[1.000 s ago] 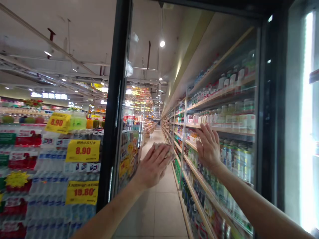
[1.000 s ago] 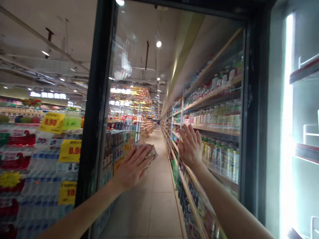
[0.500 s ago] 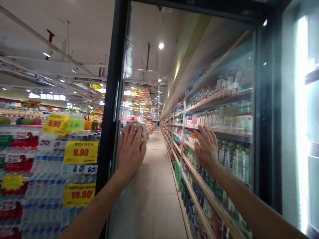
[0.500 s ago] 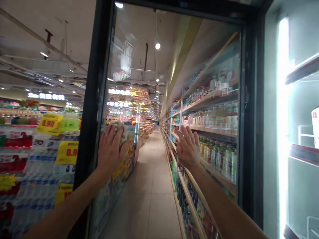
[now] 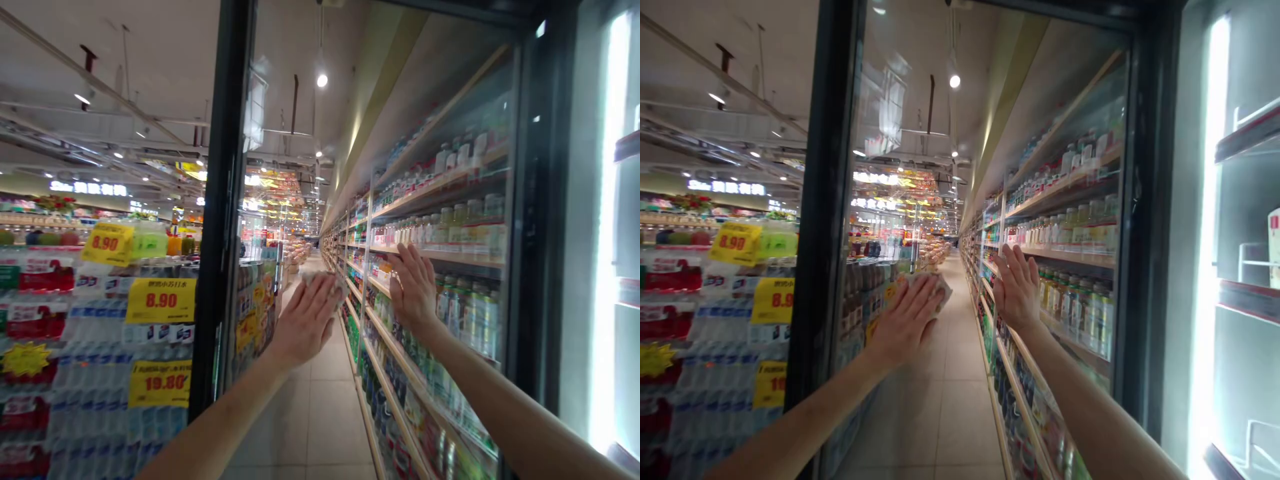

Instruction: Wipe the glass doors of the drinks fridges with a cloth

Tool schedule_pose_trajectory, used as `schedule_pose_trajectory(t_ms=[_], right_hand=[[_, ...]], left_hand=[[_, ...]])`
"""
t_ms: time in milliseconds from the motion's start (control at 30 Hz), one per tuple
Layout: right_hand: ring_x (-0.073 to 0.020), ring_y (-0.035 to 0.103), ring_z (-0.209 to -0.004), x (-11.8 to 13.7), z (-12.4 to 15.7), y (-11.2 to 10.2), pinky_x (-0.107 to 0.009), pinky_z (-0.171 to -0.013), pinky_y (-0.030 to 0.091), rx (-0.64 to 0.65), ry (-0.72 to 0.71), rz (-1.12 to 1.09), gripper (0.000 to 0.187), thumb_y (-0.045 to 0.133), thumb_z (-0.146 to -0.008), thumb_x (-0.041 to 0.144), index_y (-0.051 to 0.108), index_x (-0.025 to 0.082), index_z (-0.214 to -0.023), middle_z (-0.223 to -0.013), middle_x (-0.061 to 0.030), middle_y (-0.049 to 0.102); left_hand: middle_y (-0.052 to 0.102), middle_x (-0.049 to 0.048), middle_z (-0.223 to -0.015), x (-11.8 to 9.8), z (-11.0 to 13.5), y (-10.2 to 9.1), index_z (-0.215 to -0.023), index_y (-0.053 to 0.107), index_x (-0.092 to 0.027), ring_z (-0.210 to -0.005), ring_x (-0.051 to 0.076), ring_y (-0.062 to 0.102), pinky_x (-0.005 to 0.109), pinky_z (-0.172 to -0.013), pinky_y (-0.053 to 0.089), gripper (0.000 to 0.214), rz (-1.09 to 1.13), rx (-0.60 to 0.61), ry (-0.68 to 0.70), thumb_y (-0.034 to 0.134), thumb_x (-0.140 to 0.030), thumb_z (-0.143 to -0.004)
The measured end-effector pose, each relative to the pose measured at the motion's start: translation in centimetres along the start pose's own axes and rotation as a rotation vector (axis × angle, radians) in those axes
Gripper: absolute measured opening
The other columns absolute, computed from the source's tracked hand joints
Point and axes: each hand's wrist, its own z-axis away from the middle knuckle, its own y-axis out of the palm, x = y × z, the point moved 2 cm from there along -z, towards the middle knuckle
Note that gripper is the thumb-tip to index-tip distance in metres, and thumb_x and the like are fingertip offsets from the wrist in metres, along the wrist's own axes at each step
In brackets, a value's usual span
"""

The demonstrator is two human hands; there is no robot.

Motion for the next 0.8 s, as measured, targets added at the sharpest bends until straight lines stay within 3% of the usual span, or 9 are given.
schedule_pose_trajectory(t_ms=[67, 233, 267, 400, 433, 533, 600, 733, 800], right_hand=[[-0.0203, 0.032, -0.134, 0.0, 0.0, 0.0, -0.042, -0.109, 0.025, -0.002, 0.0, 0.004, 0.045, 0.04, -0.086, 0.023, 0.044, 0.024, -0.131, -0.139, -0.0068, 0.045], [-0.0205, 0.033, -0.134, 0.0, 0.0, -0.1, -0.042, -0.109, 0.025, -0.018, -0.004, 0.015, 0.043, 0.04, -0.087, 0.023, 0.046, 0.023, -0.13, -0.137, -0.0073, 0.047], [-0.0206, 0.033, -0.134, 0.0, 0.0, -0.1, -0.042, -0.109, 0.026, -0.015, -0.004, 0.015, 0.044, 0.04, -0.087, 0.023, 0.045, 0.024, -0.13, -0.137, -0.0072, 0.047], [-0.0215, 0.033, -0.134, -0.1, 0.0, 0.0, -0.042, -0.109, 0.025, -0.006, -0.013, 0.007, 0.046, 0.041, -0.086, 0.022, 0.043, 0.023, -0.132, -0.139, -0.0081, 0.046], [-0.0216, 0.033, -0.134, -0.1, 0.1, 0.0, -0.042, -0.109, 0.025, -0.007, -0.017, 0.004, 0.047, 0.042, -0.086, 0.022, 0.043, 0.023, -0.132, -0.139, -0.0085, 0.045], [-0.0214, 0.033, -0.134, -0.1, 0.1, 0.0, -0.042, -0.109, 0.025, -0.023, -0.027, 0.002, 0.046, 0.043, -0.085, 0.021, 0.044, 0.022, -0.131, -0.139, -0.0092, 0.045], [-0.0215, 0.033, -0.134, -0.1, 0.1, -0.1, -0.042, -0.109, 0.025, -0.029, -0.035, 0.006, 0.045, 0.043, -0.085, 0.021, 0.045, 0.021, -0.13, -0.138, -0.0099, 0.046], [-0.0216, 0.034, -0.133, -0.1, 0.0, 0.0, -0.042, -0.108, 0.026, -0.031, -0.035, 0.013, 0.043, 0.042, -0.086, 0.022, 0.046, 0.021, -0.128, -0.137, -0.0105, 0.047], [-0.0218, 0.034, -0.134, -0.1, 0.0, 0.0, -0.042, -0.108, 0.026, -0.032, -0.04, 0.014, 0.042, 0.042, -0.086, 0.022, 0.046, 0.02, -0.128, -0.136, -0.011, 0.048]], left_hand=[[0.041, 0.0081, -0.141, 0.6, -0.4, -0.2, -0.135, 0.037, -0.019, -0.136, 0.021, 0.026, 0.039, -0.112, 0.023, 0.049, 0.004, 0.022, 0.041, 0.043, -0.026, -0.087], [0.033, 0.0153, -0.145, 3.0, -1.2, -0.9, -0.138, 0.031, -0.014, -0.138, 0.027, 0.02, 0.049, -0.109, 0.025, 0.056, -0.066, -0.107, -0.27, 0.045, -0.03, -0.086], [0.033, 0.0149, -0.145, 2.7, -1.2, -0.9, -0.138, 0.03, -0.014, -0.138, 0.027, 0.019, 0.049, -0.109, 0.024, 0.056, -0.058, -0.095, -0.232, 0.044, -0.029, -0.086], [0.04, 0.0074, -0.142, 0.7, -0.8, -0.6, -0.138, 0.032, -0.018, -0.137, 0.02, 0.023, 0.04, -0.113, 0.019, 0.052, 0.018, 0.065, 0.2, 0.042, -0.026, -0.087], [0.04, 0.007, -0.142, 0.8, -0.9, -0.6, -0.138, 0.033, -0.018, -0.137, 0.02, 0.024, 0.039, -0.113, 0.019, 0.051, 0.018, 0.067, 0.202, 0.041, -0.026, -0.088], [0.036, 0.0122, -0.143, 2.6, -1.7, -0.9, -0.137, 0.032, -0.015, -0.138, 0.023, 0.021, 0.044, -0.112, 0.022, 0.053, -0.035, -0.049, -0.117, 0.043, -0.027, -0.087], [0.034, 0.0146, -0.144, 2.9, -2.1, -0.8, -0.137, 0.032, -0.014, -0.138, 0.026, 0.019, 0.046, -0.111, 0.023, 0.054, -0.045, -0.089, -0.207, 0.044, -0.027, -0.087], [0.039, 0.0099, -0.142, 1.6, -2.2, -0.2, -0.135, 0.036, -0.016, -0.137, 0.022, 0.022, 0.041, -0.112, 0.022, 0.049, -0.005, 0.009, 0.074, 0.041, -0.026, -0.087], [0.041, 0.0103, -0.141, 2.0, -2.6, -0.1, -0.133, 0.038, -0.015, -0.137, 0.022, 0.025, 0.041, -0.112, 0.023, 0.047, -0.017, -0.017, 0.05, 0.041, -0.026, -0.088]])
